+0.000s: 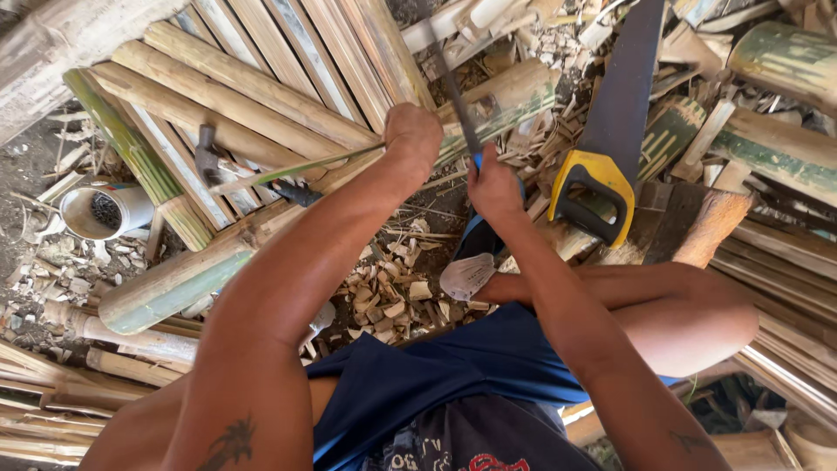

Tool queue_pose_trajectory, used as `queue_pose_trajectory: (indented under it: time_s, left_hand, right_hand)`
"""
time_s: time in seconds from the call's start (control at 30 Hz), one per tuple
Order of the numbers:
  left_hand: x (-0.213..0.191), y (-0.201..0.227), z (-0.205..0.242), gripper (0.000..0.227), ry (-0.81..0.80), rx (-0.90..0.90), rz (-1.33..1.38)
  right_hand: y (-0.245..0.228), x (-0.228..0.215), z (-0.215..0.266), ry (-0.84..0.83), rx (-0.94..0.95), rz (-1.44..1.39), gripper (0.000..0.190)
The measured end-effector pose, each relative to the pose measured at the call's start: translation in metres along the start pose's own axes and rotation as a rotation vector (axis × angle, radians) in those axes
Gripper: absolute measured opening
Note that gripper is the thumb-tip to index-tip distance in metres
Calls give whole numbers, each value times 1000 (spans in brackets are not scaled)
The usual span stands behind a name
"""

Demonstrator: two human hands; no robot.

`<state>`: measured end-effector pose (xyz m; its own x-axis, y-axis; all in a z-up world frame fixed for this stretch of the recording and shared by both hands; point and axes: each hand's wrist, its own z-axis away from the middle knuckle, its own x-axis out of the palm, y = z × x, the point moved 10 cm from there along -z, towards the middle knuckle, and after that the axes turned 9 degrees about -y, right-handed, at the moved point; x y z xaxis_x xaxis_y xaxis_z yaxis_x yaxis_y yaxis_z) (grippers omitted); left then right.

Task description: The person assembles a bamboo structure by placing bamboo strips into a frame, hammering nails to secure them, and using a knife to trim excess material. The person works methodically, adjusting the strips and securing them with a hammer.

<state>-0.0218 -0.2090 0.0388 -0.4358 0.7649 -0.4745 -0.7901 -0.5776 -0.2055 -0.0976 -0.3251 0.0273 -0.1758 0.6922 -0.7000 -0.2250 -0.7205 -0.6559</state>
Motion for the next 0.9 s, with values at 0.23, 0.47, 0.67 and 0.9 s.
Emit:
queue_pose_trajectory:
  time_s: [0.23,0.47,0.67,0.9]
  left_hand:
    - [49,-59,-5,45,297,1,347]
    - [102,-165,-37,37,474,-115,307]
    - [105,-149,-91,45,369,-25,395]
    - [135,-230,-49,81,452,-114,595]
  right_hand:
    - [64,32,-17,-237,279,-238,58]
    - [-18,-30,-77,161,-126,615,53]
    - [-101,63,-101,5,-473,261,56]
    - [-101,102,-105,4,-363,340,63]
